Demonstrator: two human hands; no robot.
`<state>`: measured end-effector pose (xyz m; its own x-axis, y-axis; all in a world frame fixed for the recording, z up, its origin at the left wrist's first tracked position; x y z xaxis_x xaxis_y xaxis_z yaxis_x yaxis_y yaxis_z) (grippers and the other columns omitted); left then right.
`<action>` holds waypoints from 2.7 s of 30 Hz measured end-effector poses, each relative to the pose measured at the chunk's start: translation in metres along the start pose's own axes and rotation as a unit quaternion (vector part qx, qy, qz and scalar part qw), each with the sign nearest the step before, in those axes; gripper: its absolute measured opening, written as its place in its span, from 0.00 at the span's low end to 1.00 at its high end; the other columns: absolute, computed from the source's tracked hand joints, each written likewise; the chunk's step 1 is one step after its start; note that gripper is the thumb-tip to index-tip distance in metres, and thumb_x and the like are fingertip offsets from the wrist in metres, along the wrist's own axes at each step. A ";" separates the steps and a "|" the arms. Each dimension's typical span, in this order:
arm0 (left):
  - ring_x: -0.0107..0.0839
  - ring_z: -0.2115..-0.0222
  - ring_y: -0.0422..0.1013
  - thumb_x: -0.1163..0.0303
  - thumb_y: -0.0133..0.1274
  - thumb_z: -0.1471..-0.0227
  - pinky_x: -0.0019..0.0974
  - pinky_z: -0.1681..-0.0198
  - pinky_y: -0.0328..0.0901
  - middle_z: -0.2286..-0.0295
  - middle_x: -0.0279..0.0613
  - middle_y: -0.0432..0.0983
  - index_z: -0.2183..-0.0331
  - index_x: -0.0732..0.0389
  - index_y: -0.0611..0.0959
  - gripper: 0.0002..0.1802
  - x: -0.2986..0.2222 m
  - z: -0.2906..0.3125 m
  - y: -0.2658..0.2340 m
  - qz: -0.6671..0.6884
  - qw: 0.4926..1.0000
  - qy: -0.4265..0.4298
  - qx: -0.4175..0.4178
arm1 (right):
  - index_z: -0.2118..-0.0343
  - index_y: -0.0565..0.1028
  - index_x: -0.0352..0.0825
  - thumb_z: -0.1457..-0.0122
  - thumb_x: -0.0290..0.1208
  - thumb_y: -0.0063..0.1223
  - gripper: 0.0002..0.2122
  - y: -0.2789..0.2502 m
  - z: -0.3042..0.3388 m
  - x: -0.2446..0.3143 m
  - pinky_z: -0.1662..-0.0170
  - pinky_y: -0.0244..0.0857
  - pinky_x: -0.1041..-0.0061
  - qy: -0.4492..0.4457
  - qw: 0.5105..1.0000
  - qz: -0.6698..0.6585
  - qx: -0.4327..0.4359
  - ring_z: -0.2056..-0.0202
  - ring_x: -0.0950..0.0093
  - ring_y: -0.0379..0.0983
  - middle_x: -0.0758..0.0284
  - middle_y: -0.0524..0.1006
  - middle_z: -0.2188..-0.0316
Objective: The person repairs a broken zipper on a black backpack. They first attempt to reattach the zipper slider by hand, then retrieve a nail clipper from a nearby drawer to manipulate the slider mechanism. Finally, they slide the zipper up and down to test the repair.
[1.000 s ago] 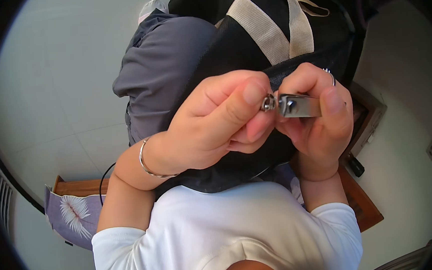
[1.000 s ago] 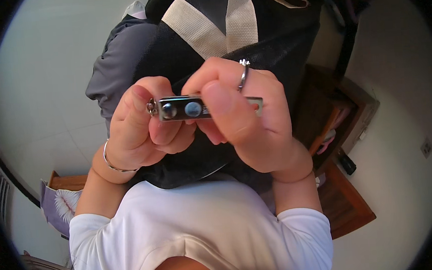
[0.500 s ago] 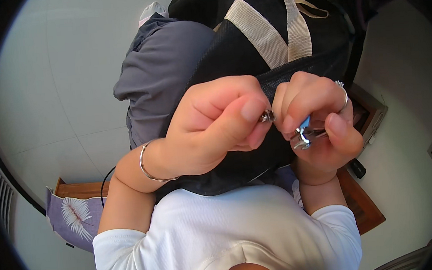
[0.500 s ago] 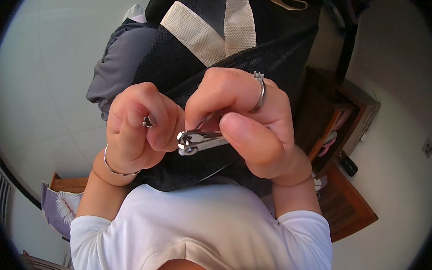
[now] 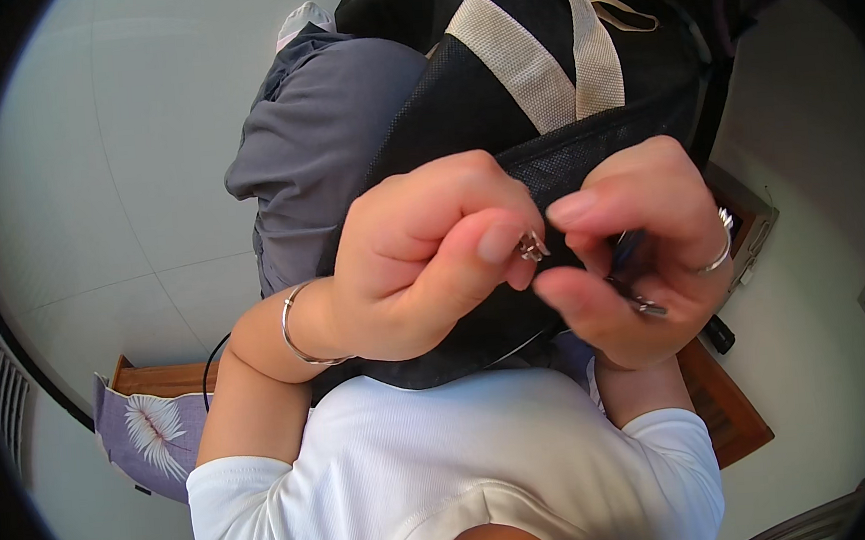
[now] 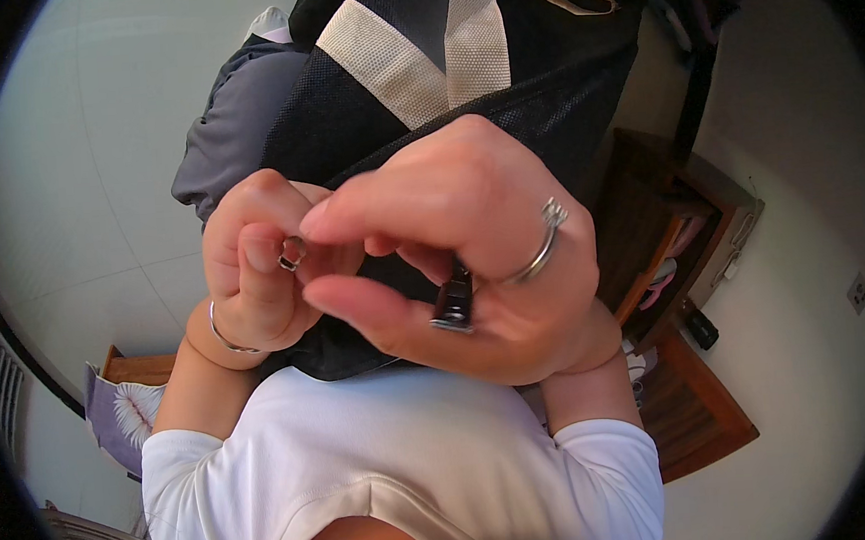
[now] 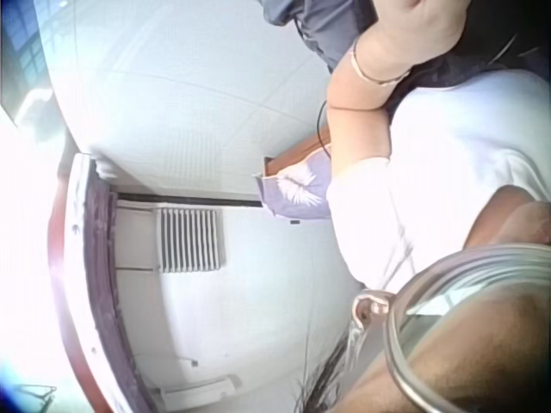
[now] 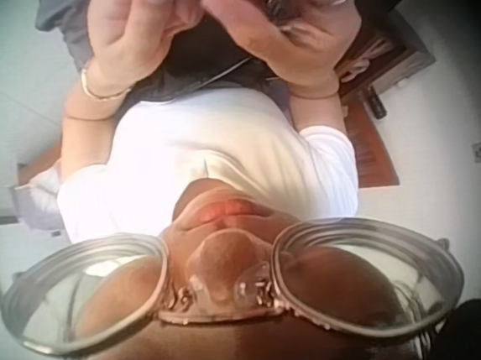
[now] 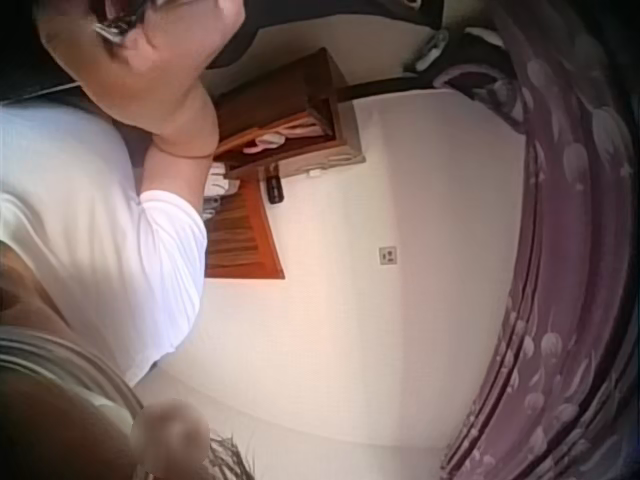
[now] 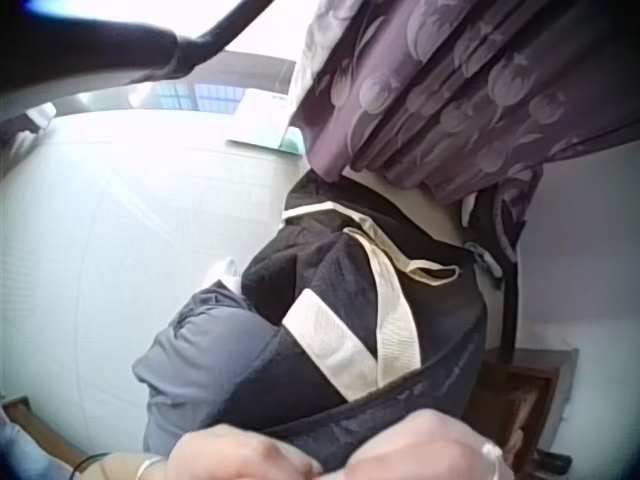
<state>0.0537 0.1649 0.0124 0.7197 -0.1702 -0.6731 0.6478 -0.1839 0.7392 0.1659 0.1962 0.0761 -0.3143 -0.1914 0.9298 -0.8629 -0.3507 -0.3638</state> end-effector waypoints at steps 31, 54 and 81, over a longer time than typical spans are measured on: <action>0.29 0.85 0.61 0.79 0.45 0.51 0.28 0.81 0.58 0.83 0.40 0.67 0.71 0.68 0.73 0.03 -0.006 0.000 0.001 -0.155 0.978 0.140 -0.001 | 0.72 0.71 0.35 0.62 0.17 0.62 0.13 -0.001 0.004 0.018 0.82 0.53 0.86 -0.139 0.978 0.155 -0.002 0.83 0.83 0.62 0.72 0.68 0.75; 0.25 0.81 0.60 0.82 0.43 0.51 0.26 0.77 0.57 0.76 0.42 0.70 0.69 0.70 0.72 0.04 -0.004 0.012 0.007 -0.115 0.971 0.211 -0.010 | 0.69 0.67 0.30 0.39 0.46 0.29 0.21 -0.054 0.046 -0.033 0.80 0.55 0.86 0.141 0.940 -0.272 -0.151 0.81 0.78 0.61 0.61 0.67 0.73; 0.19 0.81 0.51 0.70 0.37 0.42 0.23 0.80 0.48 0.82 0.31 0.56 0.69 0.63 0.70 0.09 0.033 0.004 0.009 -0.320 0.938 0.061 -0.119 | 0.69 0.75 0.33 0.53 0.22 0.56 0.06 -0.499 0.503 -0.229 0.62 0.65 0.76 0.359 0.514 0.288 -0.724 0.66 0.73 0.72 0.64 0.77 0.70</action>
<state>0.0829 0.1539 -0.0034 0.1789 0.0155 -0.9837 0.9837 0.0133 0.1791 0.8677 -0.0456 0.0172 -0.2984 0.6890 0.6605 0.2275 0.7234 -0.6519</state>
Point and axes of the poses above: each hand's wrist, its own z-axis away from the middle knuckle, its own y-axis out of the palm, x = y × z, the point moved 5 cm from there along -z, towards the middle knuckle
